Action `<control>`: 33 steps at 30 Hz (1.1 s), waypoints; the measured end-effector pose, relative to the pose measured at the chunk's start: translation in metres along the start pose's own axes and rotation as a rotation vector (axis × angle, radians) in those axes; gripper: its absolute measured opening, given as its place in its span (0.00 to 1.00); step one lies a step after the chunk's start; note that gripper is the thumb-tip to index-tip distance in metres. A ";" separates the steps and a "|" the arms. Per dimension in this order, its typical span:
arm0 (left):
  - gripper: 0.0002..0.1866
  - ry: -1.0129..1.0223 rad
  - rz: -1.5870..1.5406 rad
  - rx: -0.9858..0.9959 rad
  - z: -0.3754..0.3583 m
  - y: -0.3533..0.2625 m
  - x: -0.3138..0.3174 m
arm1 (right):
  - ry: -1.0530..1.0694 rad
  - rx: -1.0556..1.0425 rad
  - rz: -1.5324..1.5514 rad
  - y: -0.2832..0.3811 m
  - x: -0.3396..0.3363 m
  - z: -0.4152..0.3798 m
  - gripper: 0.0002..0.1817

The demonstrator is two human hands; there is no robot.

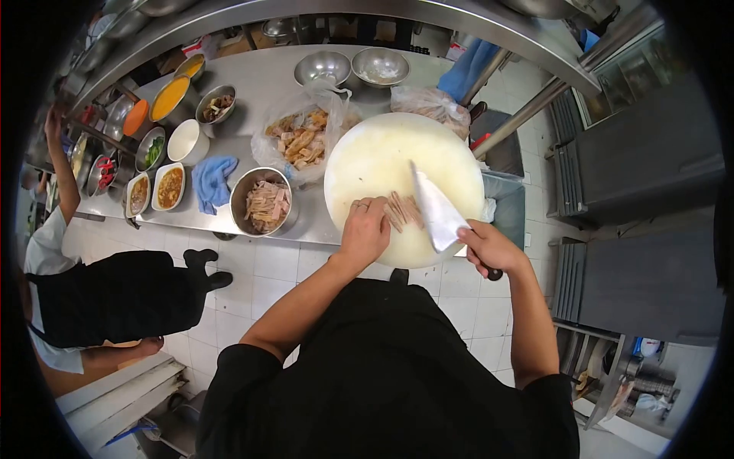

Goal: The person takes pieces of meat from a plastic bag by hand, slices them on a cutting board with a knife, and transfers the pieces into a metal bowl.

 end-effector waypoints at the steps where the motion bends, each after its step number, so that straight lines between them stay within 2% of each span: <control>1: 0.20 0.026 -0.006 -0.067 0.000 -0.005 -0.001 | -0.031 0.021 0.103 -0.020 -0.008 -0.003 0.19; 4: 0.28 0.079 -0.180 -0.199 0.003 -0.014 0.004 | -0.169 0.093 0.240 -0.064 -0.023 -0.016 0.18; 6: 0.31 0.064 -0.169 -0.177 0.005 -0.020 0.008 | -0.182 0.111 0.301 -0.072 -0.015 -0.020 0.18; 10: 0.36 0.071 -0.131 -0.149 0.010 -0.031 0.021 | -0.139 0.121 0.269 -0.052 0.019 0.002 0.17; 13: 0.33 0.085 -0.079 -0.123 0.015 -0.038 0.017 | -0.042 0.043 0.207 -0.012 0.058 0.027 0.16; 17: 0.25 -0.083 -0.137 -0.190 0.013 -0.006 -0.008 | 0.015 -0.075 0.120 0.028 0.099 0.057 0.15; 19: 0.22 -0.187 -0.152 -0.246 0.009 0.006 -0.053 | 0.058 -0.161 0.094 0.055 0.124 0.065 0.16; 22: 0.23 -0.413 0.137 -0.073 -0.005 0.053 -0.110 | 0.074 -0.220 -0.033 0.096 0.167 0.073 0.17; 24: 0.20 -0.379 0.217 -0.213 -0.010 0.100 -0.137 | 0.040 -0.206 -0.078 0.108 0.181 0.078 0.17; 27: 0.16 0.049 0.244 -0.651 -0.016 0.163 -0.168 | -0.030 -0.194 -0.043 0.110 0.187 0.083 0.15; 30: 0.17 -0.332 0.261 -0.491 -0.011 0.167 -0.192 | -0.090 -0.209 0.129 0.078 0.161 0.083 0.15; 31: 0.17 -0.288 0.170 -0.495 -0.003 0.156 -0.191 | -0.113 -0.217 0.208 0.067 0.150 0.079 0.14; 33: 0.16 -0.180 0.141 -0.318 0.015 0.130 -0.159 | -0.200 -0.223 0.350 0.043 0.125 0.071 0.13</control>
Point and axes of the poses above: each hand's wrist, its own z-axis towards the middle knuckle, its own x-axis out of the palm, y = z × x, the point moved 4 cm from there along z, towards the middle knuckle, and after that the axes turned 6 degrees about z, right-handed, at the moved point
